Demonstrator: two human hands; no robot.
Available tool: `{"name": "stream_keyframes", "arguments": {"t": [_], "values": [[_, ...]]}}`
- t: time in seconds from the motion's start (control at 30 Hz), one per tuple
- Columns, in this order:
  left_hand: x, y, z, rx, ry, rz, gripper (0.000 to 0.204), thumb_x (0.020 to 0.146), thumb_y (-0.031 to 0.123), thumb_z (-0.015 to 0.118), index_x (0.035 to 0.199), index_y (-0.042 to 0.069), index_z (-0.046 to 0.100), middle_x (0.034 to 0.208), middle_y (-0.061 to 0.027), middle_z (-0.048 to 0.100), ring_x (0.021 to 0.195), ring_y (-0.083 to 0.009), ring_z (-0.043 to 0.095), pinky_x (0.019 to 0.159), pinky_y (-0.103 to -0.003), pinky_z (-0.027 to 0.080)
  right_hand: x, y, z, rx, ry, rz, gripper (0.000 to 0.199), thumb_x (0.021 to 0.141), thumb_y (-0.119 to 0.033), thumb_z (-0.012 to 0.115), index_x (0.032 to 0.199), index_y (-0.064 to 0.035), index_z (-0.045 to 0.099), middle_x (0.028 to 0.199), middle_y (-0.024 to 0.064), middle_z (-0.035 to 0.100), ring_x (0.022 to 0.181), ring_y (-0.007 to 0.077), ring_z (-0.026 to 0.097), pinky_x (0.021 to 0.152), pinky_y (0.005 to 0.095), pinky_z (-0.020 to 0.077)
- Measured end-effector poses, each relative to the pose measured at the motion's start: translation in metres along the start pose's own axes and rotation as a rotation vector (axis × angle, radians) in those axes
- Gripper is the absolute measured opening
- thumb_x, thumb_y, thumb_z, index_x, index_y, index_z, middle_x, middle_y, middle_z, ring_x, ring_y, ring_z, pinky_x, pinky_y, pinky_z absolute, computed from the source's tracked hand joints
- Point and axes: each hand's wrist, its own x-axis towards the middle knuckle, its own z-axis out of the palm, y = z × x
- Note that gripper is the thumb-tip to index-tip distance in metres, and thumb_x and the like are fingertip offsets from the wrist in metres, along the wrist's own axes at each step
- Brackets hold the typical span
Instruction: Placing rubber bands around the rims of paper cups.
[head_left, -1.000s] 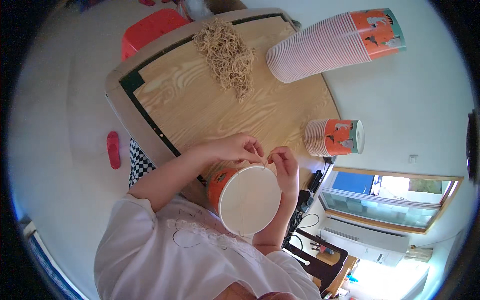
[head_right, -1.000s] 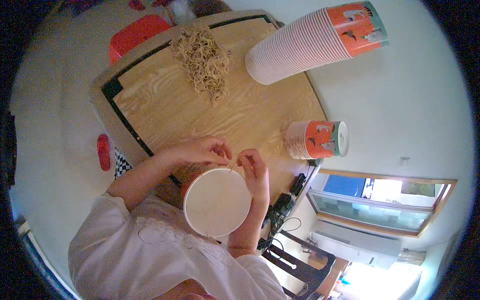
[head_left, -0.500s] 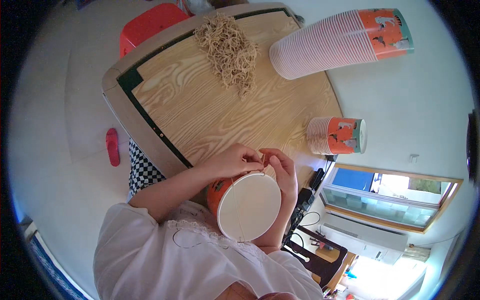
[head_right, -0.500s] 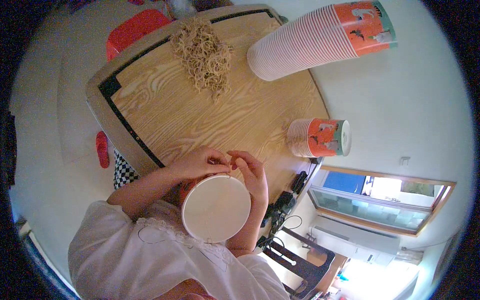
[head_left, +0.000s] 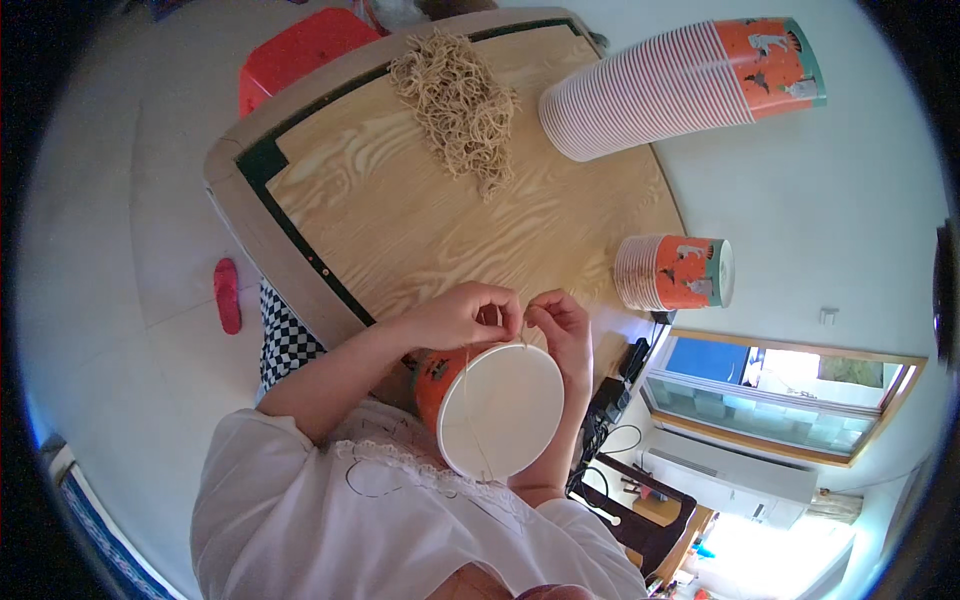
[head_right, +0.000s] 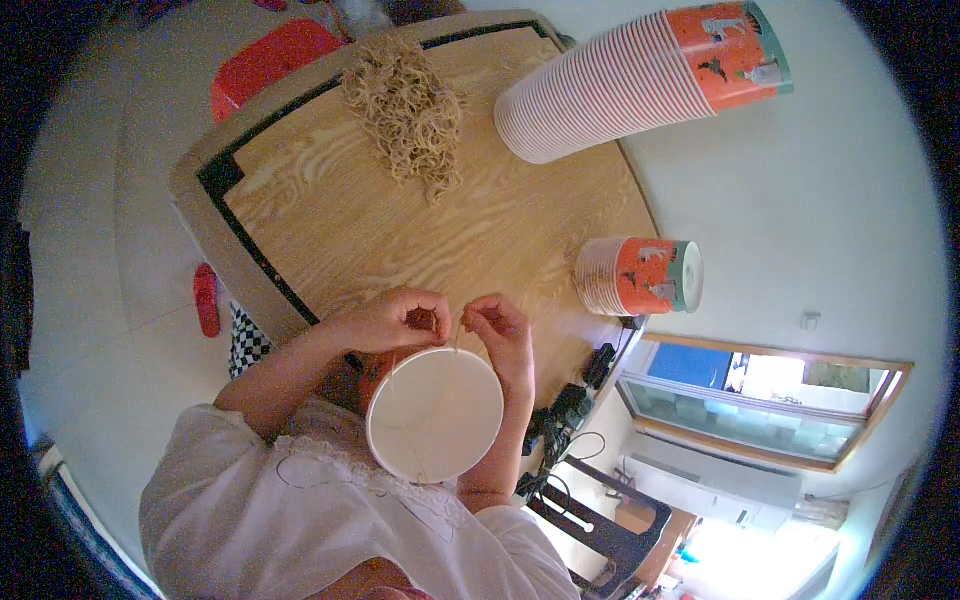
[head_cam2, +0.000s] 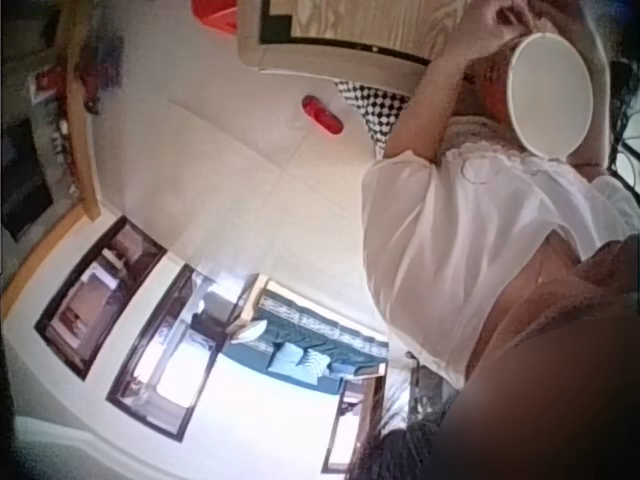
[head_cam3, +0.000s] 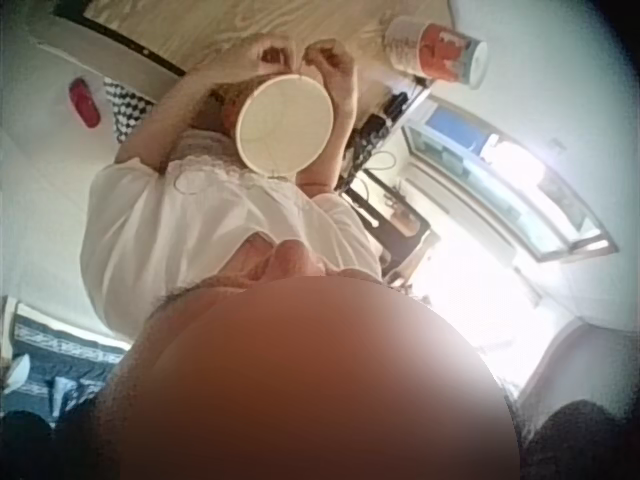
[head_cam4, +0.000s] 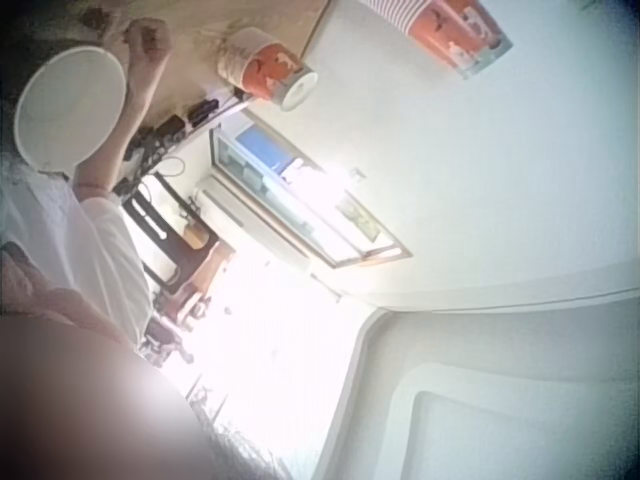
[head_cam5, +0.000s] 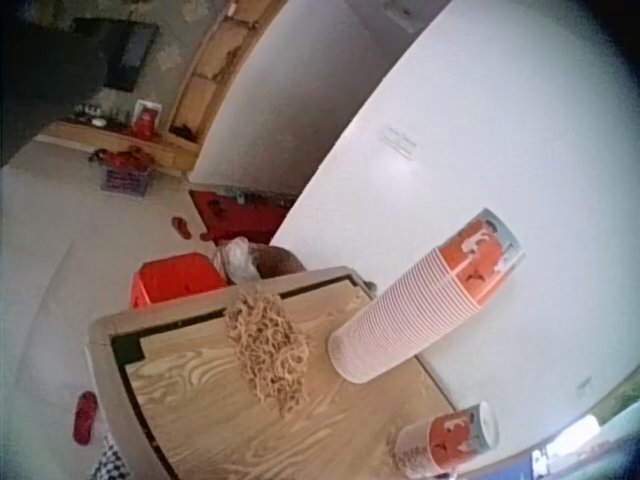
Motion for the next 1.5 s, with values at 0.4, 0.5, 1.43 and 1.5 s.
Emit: {"name": "stream_keyframes", "arguments": {"t": [0.4,0.5,1.43,1.5], "values": [[0.009,-0.002,0.004,0.512,-0.021,0.276,0.011,0.073,0.007,0.065,0.082,0.012,0.068,0.079,-0.0068,0.057,0.07,-0.0211,0.056,0.064,-0.031,0.045,-0.013,-0.009,0.0,0.076,-0.034,-0.007,0.003,0.08,-0.001,0.058,0.083,0.0002,0.058,0.077,0.0044,0.059,0.075,0.012,0.056,0.069,0.0238,0.0455],[0.011,0.008,0.003,0.529,-0.113,0.097,0.01,0.073,0.012,0.066,0.083,0.011,0.067,0.079,-0.0064,0.058,0.068,-0.0195,0.056,0.063,-0.031,0.045,-0.02,-0.015,0.0,0.085,-0.034,-0.002,0.003,0.08,0.0,0.058,0.083,0.0001,0.058,0.078,0.0043,0.059,0.075,0.0115,0.056,0.069,0.0234,0.0451],[0.013,0.01,0.011,-0.533,0.061,-0.439,0.018,0.08,0.016,0.063,0.09,0.001,0.065,0.071,-0.001,0.059,0.057,-0.0046,0.048,0.05,-0.018,0.037,-0.03,-0.026,0.01,-0.173,0.154,-0.227,0.011,0.073,0.007,0.064,0.082,0.002,0.061,0.079,0.0066,0.06,0.078,0.0134,0.057,0.073,0.0245,0.046],[0.012,0.008,0.009,-0.518,0.064,-0.449,0.019,0.08,0.015,0.063,0.092,0.0,0.065,0.071,-0.001,0.059,0.056,-0.0046,0.048,0.05,-0.017,0.037,-0.03,-0.026,0.01,-0.192,0.152,-0.218,0.011,0.073,0.008,0.063,0.083,0.0022,0.061,0.08,0.0071,0.061,0.079,0.0137,0.058,0.074,0.0246,0.0463]]}}
